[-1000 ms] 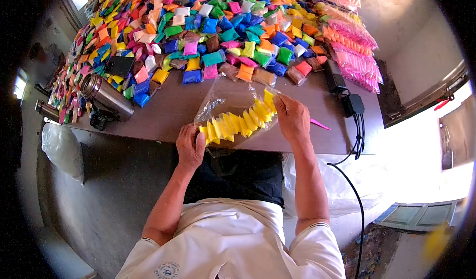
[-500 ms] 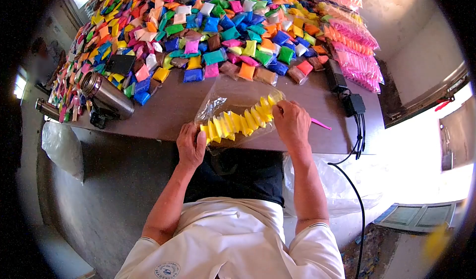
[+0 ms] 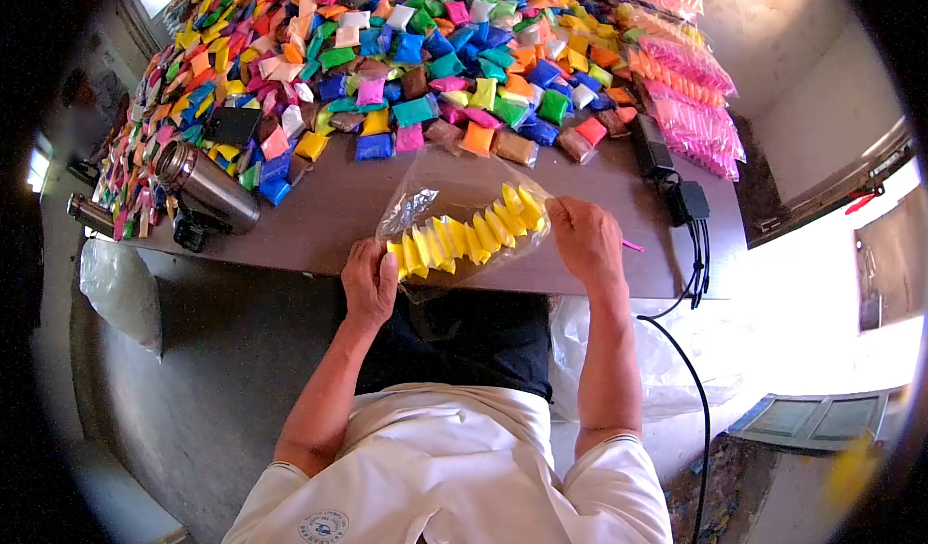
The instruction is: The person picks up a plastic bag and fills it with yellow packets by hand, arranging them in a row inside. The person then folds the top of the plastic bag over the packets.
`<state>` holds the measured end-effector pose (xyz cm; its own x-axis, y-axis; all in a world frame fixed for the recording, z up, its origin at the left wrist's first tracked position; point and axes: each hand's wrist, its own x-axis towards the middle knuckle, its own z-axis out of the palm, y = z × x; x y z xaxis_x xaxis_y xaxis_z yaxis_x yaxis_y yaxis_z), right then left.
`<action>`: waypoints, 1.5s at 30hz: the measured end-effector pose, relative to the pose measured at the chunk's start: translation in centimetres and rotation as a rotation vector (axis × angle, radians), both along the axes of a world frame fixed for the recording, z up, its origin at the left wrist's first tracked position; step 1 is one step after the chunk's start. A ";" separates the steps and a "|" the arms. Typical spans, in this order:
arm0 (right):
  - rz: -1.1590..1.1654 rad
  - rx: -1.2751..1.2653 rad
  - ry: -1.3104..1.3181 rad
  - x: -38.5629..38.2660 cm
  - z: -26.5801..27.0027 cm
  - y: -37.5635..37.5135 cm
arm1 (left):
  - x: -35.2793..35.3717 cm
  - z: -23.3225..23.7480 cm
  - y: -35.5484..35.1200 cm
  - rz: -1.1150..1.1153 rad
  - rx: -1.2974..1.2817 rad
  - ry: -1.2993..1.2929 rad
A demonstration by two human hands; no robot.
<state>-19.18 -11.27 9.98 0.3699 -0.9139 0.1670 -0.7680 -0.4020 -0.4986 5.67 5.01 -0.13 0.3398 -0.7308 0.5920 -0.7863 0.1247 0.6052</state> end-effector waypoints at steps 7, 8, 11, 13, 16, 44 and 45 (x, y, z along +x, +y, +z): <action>0.234 -0.071 -0.238 -0.4 0.2 1.8 | -0.2 0.5 -0.2 0.020 -0.024 0.037; 0.302 0.004 -0.219 -0.2 -0.7 2.1 | -0.2 0.5 -0.1 0.024 -0.020 0.041; 0.354 0.117 -0.127 0.9 -1.5 3.7 | 0.0 0.4 -0.1 0.005 0.012 0.043; 0.341 0.154 -0.056 1.2 -1.9 4.2 | 0.0 0.5 0.0 -0.005 0.025 0.046; 0.286 0.063 -0.196 1.1 -2.6 4.7 | 0.0 0.5 0.0 -0.014 0.028 0.048; 0.433 -0.146 -0.205 2.6 -5.1 7.4 | 0.4 0.4 0.0 -0.006 0.029 0.155; 0.427 -0.135 -0.146 2.5 -4.8 7.5 | 0.4 0.4 0.1 -0.006 0.030 0.153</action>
<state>-16.65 -3.79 5.19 0.6721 -0.6512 0.3525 -0.4453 -0.7357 -0.5103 6.11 5.06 0.24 0.4196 -0.7497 0.5118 -0.6841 0.1094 0.7211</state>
